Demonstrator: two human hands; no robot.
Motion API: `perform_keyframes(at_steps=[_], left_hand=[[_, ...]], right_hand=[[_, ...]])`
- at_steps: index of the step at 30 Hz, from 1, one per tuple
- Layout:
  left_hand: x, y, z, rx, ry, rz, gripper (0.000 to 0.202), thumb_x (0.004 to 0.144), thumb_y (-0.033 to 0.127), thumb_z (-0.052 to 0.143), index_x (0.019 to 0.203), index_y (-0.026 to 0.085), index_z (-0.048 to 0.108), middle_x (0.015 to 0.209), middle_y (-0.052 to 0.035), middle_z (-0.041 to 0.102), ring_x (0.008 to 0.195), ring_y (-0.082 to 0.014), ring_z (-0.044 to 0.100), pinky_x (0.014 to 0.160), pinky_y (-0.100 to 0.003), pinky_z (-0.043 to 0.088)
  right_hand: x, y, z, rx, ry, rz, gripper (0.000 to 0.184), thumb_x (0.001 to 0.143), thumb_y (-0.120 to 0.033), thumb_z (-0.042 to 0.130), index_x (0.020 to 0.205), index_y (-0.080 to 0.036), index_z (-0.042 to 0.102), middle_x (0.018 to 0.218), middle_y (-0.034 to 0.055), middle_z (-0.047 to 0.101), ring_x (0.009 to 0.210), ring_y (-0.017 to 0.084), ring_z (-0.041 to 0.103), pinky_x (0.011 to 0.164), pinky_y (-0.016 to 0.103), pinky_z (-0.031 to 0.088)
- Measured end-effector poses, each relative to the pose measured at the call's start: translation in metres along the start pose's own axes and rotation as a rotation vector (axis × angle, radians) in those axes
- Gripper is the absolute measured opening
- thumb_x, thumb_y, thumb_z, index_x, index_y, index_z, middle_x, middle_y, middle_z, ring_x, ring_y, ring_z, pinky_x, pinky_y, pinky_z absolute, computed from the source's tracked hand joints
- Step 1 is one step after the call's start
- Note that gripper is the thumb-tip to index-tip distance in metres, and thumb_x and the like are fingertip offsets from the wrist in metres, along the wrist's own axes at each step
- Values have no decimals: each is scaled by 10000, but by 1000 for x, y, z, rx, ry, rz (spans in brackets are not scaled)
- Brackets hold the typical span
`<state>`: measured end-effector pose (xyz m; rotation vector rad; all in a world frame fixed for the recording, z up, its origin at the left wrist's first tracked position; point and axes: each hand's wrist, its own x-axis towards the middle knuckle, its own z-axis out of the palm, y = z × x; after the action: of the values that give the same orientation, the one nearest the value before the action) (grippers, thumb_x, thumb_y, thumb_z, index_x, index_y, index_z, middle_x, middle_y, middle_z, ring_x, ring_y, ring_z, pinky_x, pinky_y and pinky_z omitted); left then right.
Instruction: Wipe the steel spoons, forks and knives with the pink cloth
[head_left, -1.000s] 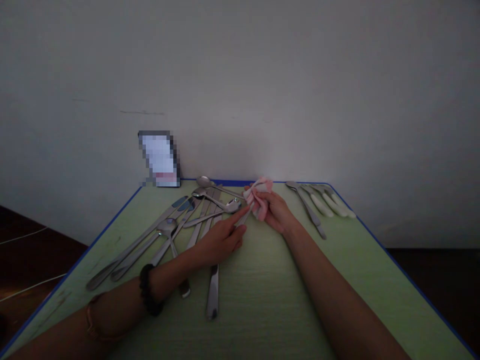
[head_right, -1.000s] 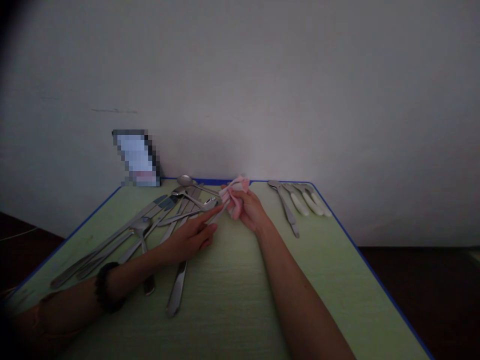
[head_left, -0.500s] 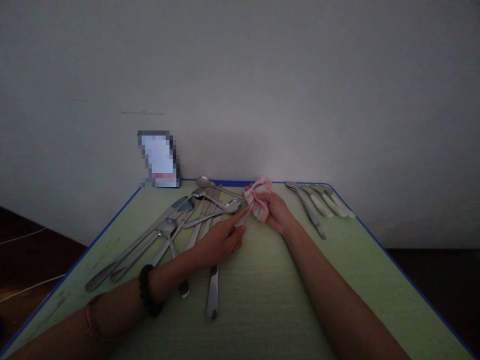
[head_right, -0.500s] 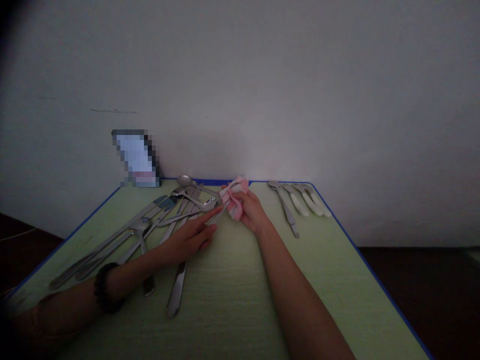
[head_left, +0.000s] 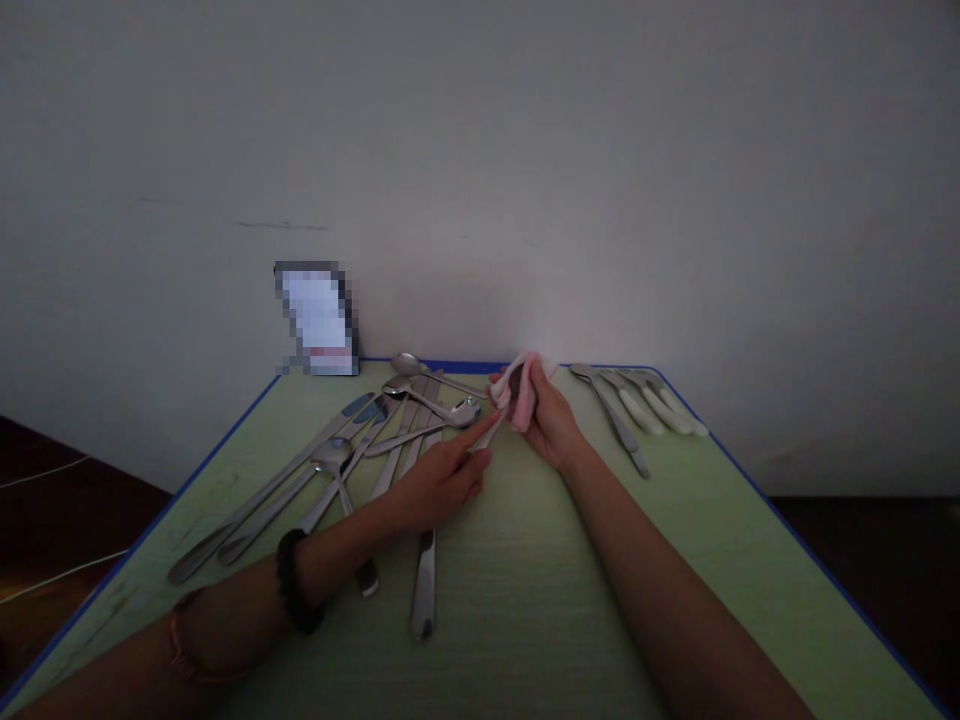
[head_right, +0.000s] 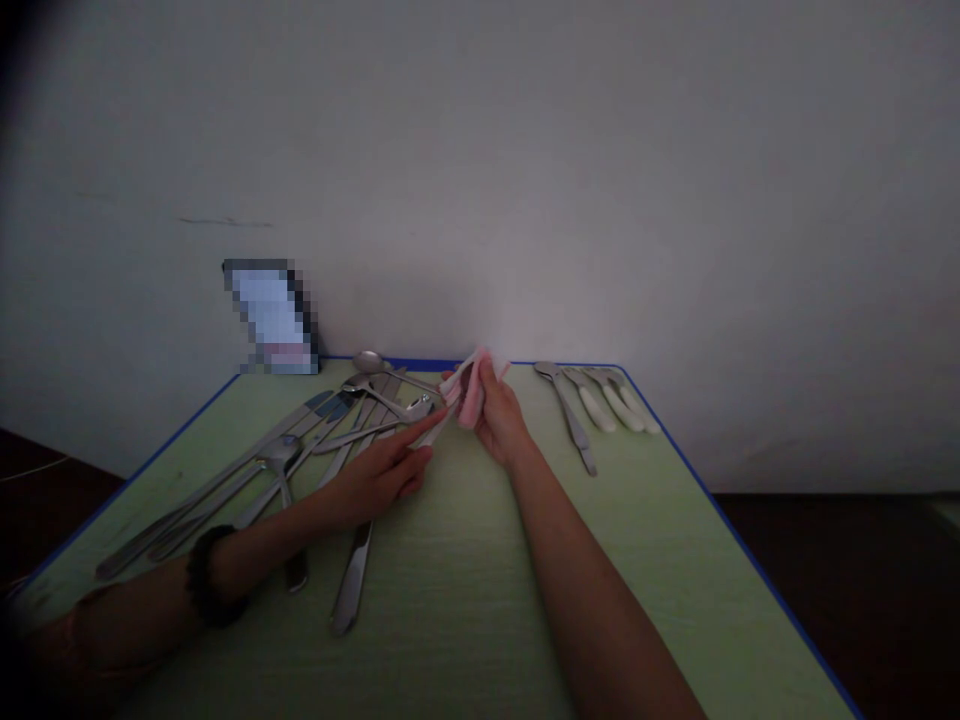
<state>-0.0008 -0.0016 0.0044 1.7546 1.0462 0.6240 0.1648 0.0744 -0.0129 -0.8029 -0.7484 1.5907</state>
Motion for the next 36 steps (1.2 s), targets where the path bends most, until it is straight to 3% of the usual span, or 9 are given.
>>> perform_keyframes(at_steps=[9,18,24,31,36], left_hand=[[2,-3,0,21,-8,26,567,934,253,369,1479,100,331,532,88,396,479,-89,365,501,-186,313],[1,-5,0,-13,-15,22,552,940,267,375,1467,101,355,528,82,402,485,-95,377,508,-193,322],[1,-4,1,-14,-5,14,577,931,268,370,1477,88,329,534,78,416,484,-100,381,508,-203,327],[1,-3,0,-11,-14,26,576,939,296,381,1481,107,329,534,79,422,483,-96,368,502,-200,319],[1,-3,0,-10,-22,16,579,939,273,369,1489,102,308,542,81,415,482,-94,374,504,-197,320]], right_hand=[[-5,-1,0,-49,-11,-40,324,633,-406,827,820,-180,690,768,1,733,640,112,658,582,201,521],[-3,-1,-7,18,-97,44,238,678,-152,771,903,-165,695,892,29,757,772,129,696,726,205,554],[-2,0,-1,42,-32,38,130,787,-265,713,869,-165,696,847,28,755,746,126,693,708,203,557],[-1,-1,1,0,6,23,304,889,-424,575,853,-151,703,827,55,751,714,130,688,675,210,554],[0,1,1,-4,38,-2,282,886,-414,582,867,-156,694,849,61,754,707,137,694,699,233,561]])
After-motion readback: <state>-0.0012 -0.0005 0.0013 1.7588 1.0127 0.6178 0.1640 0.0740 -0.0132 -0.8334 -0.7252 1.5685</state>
